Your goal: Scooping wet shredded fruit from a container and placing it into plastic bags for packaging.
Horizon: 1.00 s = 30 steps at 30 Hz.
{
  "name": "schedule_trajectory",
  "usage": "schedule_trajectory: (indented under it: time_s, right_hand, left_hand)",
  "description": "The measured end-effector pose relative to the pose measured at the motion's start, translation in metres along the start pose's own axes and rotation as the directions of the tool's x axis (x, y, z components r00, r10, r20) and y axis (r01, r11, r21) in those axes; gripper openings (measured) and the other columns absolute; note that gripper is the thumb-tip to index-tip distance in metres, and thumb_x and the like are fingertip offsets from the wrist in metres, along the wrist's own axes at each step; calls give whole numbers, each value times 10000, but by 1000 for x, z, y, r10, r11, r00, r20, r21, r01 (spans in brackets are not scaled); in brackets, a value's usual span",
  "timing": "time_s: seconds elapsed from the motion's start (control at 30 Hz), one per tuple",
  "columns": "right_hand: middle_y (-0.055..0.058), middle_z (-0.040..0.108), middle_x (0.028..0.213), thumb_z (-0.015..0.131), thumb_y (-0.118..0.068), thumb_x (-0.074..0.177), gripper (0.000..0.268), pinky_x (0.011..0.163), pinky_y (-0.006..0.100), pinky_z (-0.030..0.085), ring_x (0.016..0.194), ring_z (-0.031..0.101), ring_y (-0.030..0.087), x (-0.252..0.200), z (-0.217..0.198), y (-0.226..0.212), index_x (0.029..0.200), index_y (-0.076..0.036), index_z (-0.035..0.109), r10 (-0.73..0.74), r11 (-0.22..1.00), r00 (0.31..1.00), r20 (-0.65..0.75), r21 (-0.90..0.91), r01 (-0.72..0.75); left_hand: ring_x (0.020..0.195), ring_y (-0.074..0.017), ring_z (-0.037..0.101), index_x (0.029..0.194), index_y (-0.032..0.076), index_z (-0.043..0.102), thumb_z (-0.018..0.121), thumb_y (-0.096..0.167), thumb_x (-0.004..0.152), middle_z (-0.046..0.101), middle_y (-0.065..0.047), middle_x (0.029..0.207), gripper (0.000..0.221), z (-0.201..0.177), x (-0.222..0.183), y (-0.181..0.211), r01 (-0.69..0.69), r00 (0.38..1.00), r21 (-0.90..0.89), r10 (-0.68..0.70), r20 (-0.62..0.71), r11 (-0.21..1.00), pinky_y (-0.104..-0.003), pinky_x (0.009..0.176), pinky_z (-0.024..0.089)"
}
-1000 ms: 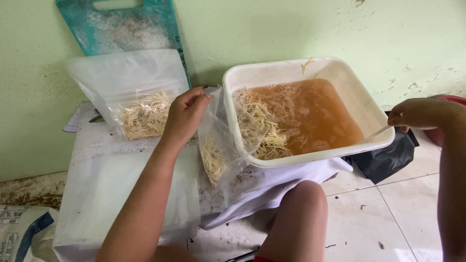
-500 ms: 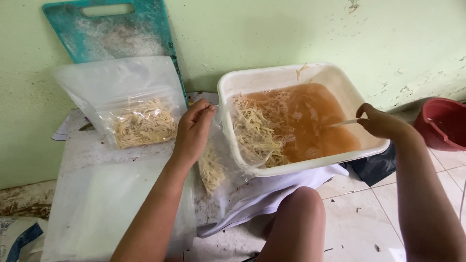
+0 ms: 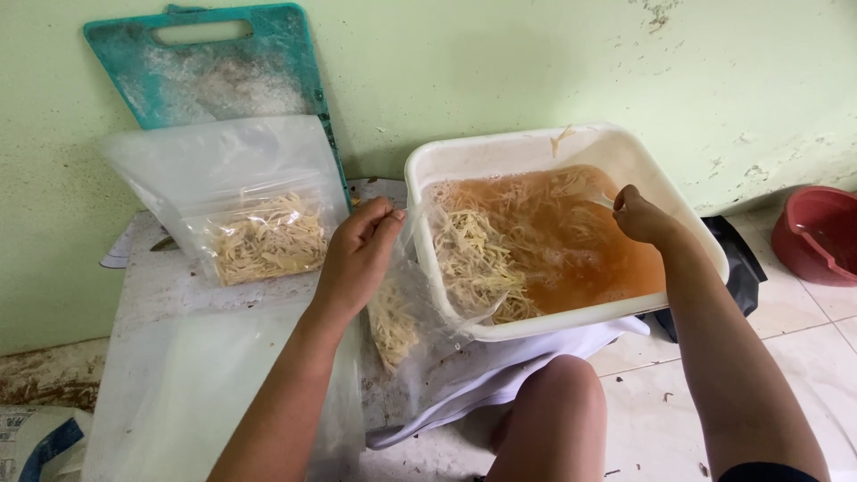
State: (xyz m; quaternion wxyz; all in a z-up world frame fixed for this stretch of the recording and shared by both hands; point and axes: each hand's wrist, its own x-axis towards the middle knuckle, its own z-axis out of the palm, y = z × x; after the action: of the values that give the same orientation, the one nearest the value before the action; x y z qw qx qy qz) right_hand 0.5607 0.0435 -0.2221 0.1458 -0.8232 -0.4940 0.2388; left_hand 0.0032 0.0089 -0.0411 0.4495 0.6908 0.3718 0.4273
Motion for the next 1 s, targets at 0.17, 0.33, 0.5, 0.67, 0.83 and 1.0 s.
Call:
schedule_trajectory:
  time_s: [0.17,0.33,0.5,0.67,0.83,1.0]
  right_hand:
    - [345,611,1195,446,-182,1068,279,944,573,469,1052,611,427,-78,-24,-63,1293,-18,457,46,979,998,-49,199,-36]
    - [369,594,1187,450,-157,1085,304,975,633,436,1104,587,462,-102,-29,-81,1338,12,448,34,958,996,-86,286,-8]
    - [233,644,1135,493,-193,1063,323,842,514,476,1076,592,357,-122,-35,-105,1349,-43,479,105,964,980,-171,258,-59]
    - [174,586,930,573,-170,1061,270,747,352,465,880,576,249,-143,-33,-108,1242,15,495,-59,904,963,-263,395,163]
    - [184,633,1007,578,-179,1059,252,788,331,466,908,578,240,-172,-21,-114,1207,6,492,-160,837,946,-281,469,281]
    - [175,662,895,608,-192,1032,323,629,336,487,760,629,233,-218,-7,-146,1291,-23,515,-196,953,965,-176,196,230]
  left_hand:
    - [713,-119,391,765,148,509,539,268,1060,376,-7,684,320,-1,0,1,4,1000,67,-3,-12,998,-315,690,386]
    - [732,-149,467,783,120,542,638,324,1001,452,-39,714,313,-2,-3,8,34,999,169,-27,-40,985,-352,732,437]
    - [648,-88,403,973,107,524,698,210,939,460,-10,908,205,-3,-18,24,-154,987,214,161,-19,965,-249,577,404]
    - [1112,-231,479,1112,115,657,679,189,937,433,-86,1236,191,-2,-41,35,-256,966,268,256,34,929,-349,884,464]
    - [1237,-255,423,1212,122,653,668,168,949,374,-105,1397,267,1,-63,24,-305,950,215,311,5,928,-400,1054,402]
    - [1345,-292,421,1233,77,611,622,86,943,353,-153,1442,290,-1,-88,8,-328,933,147,344,-103,933,-437,1098,421]
